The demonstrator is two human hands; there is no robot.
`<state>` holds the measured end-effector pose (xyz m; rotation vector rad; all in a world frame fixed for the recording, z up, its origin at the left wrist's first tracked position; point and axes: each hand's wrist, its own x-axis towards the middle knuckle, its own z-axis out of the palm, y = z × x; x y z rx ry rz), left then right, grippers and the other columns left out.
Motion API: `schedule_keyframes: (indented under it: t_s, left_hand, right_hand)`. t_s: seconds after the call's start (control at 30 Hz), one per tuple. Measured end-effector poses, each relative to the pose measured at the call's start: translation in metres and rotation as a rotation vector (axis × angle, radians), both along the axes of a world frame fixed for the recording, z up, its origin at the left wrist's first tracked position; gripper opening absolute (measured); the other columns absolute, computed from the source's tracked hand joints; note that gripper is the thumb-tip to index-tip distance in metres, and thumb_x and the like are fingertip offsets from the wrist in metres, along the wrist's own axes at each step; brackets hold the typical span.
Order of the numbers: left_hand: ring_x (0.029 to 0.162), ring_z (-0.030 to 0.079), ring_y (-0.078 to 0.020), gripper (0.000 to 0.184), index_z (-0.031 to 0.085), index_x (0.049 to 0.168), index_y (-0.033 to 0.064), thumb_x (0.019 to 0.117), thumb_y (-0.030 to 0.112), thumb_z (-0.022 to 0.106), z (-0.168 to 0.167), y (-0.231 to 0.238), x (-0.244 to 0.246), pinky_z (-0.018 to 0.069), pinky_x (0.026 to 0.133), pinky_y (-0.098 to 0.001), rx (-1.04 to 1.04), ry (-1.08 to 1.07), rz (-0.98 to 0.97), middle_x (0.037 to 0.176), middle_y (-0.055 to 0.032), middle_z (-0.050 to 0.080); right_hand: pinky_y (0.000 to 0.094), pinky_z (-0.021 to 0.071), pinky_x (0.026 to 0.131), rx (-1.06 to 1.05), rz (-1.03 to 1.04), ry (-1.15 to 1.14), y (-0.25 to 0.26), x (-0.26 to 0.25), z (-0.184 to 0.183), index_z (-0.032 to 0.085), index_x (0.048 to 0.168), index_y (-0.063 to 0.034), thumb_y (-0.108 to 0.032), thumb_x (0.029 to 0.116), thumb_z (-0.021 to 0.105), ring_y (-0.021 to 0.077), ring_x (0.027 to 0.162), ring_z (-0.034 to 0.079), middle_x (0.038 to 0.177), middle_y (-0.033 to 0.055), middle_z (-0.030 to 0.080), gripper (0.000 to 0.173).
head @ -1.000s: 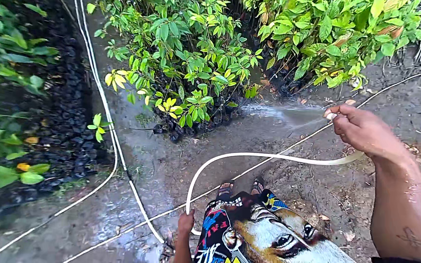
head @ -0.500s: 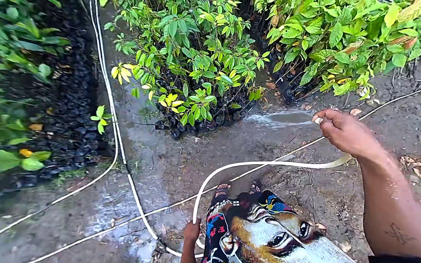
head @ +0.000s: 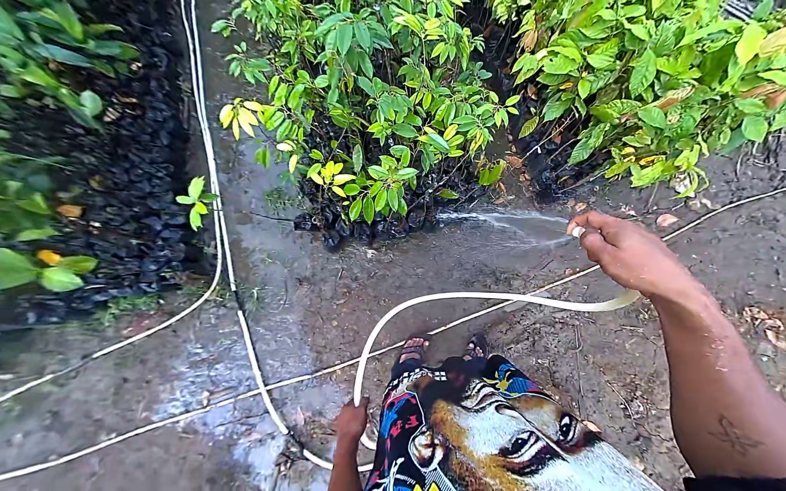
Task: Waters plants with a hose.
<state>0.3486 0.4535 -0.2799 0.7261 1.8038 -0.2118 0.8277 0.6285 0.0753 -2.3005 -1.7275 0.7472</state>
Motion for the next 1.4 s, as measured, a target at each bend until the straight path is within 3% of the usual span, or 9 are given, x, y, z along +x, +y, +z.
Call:
schedule_keyframes:
  t_s: [0.7,1.4]
  left_hand:
    - [0.110,0.067,-0.0391,0.049,0.067,0.122,-0.0029,0.1090,0.040,0.048,0.000,-0.021,-0.009,0.0493,0.099,-0.0591,0.004,-0.027,0.038,0.113,-0.0254,0.070]
    - [0.113,0.066,-0.0400,0.049,0.066,0.125,-0.0030,0.1093,0.039,0.047,0.000,-0.018,-0.007,0.0482,0.101,-0.0597,-0.007,-0.027,0.000,0.116,-0.0258,0.070]
  right_hand:
    - [0.0562,0.0446,0.060,0.006,0.042,-0.102,0.005,-0.013,0.006,0.066,0.117,-0.0146,-0.025,0.1106,0.044,0.0302,0.062,0.055,0.071,0.0112,0.056,0.025]
    - [0.0574,0.0441,0.057,0.026,-0.006,-0.172,0.005,-0.008,0.012,0.066,0.120,-0.0172,-0.028,0.1098,0.043,0.0323,0.060,0.056,0.068,0.0114,0.057,0.027]
